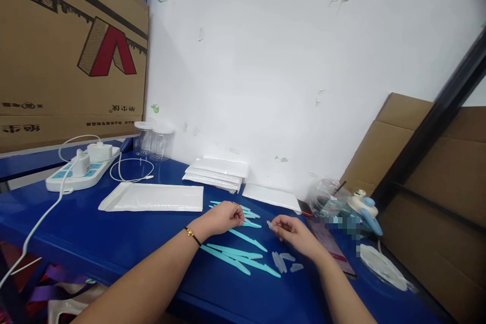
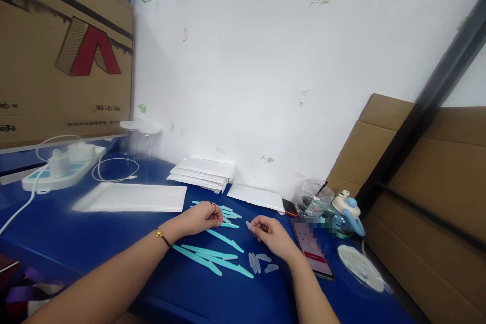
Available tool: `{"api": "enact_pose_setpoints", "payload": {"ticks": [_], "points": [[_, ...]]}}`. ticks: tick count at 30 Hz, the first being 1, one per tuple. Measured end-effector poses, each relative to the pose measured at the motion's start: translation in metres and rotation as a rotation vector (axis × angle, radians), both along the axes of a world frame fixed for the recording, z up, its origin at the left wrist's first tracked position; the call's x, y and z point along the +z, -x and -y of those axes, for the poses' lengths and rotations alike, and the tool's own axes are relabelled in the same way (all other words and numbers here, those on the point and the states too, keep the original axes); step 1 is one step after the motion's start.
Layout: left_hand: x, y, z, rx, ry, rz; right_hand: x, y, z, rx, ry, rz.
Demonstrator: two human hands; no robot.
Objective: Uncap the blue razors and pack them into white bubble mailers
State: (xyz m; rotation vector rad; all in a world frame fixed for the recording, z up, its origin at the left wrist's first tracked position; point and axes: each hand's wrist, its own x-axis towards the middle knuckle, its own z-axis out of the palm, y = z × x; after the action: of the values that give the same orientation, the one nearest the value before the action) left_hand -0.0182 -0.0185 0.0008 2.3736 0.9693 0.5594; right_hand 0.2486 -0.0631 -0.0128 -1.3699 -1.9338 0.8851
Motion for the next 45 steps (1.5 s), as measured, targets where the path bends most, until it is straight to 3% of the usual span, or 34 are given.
{"api": "enact_pose_setpoints", "payload": {"ticks": [17,23,26,28,30,33,38,41,45], "points": [[0.002,-0.005,0.006,-0.071,-0.012,0.013,0.006,0.039,0.009,0.027,-0.217,0.180],[-0.001,-0.006,-0.002,0.106,-0.206,-0.077,0.009,0.028,0.003,-0.101,-0.295,0.247],[-0.003,-0.003,-0.004,0.189,-0.237,-0.083,0.016,0.003,0.007,-0.068,-0.204,0.266],[-0.003,-0.001,-0.003,0.120,-0.174,-0.034,0.020,-0.013,0.013,-0.008,-0.067,0.265],[-0.004,0.001,0.000,-0.028,-0.078,-0.016,0.023,-0.021,0.018,0.046,0.058,0.258],[-0.005,0.003,0.004,-0.135,-0.013,-0.064,0.023,-0.020,0.022,0.098,0.149,0.271],[-0.005,0.001,0.004,-0.082,-0.020,-0.118,0.014,-0.013,0.019,0.066,0.202,0.274],[-0.006,-0.002,0.003,-0.058,0.005,-0.110,0.014,-0.013,0.015,-0.013,0.131,0.164],[-0.009,-0.006,0.000,-0.005,0.095,0.091,0.021,-0.005,0.012,-0.112,0.029,-0.209]]}}
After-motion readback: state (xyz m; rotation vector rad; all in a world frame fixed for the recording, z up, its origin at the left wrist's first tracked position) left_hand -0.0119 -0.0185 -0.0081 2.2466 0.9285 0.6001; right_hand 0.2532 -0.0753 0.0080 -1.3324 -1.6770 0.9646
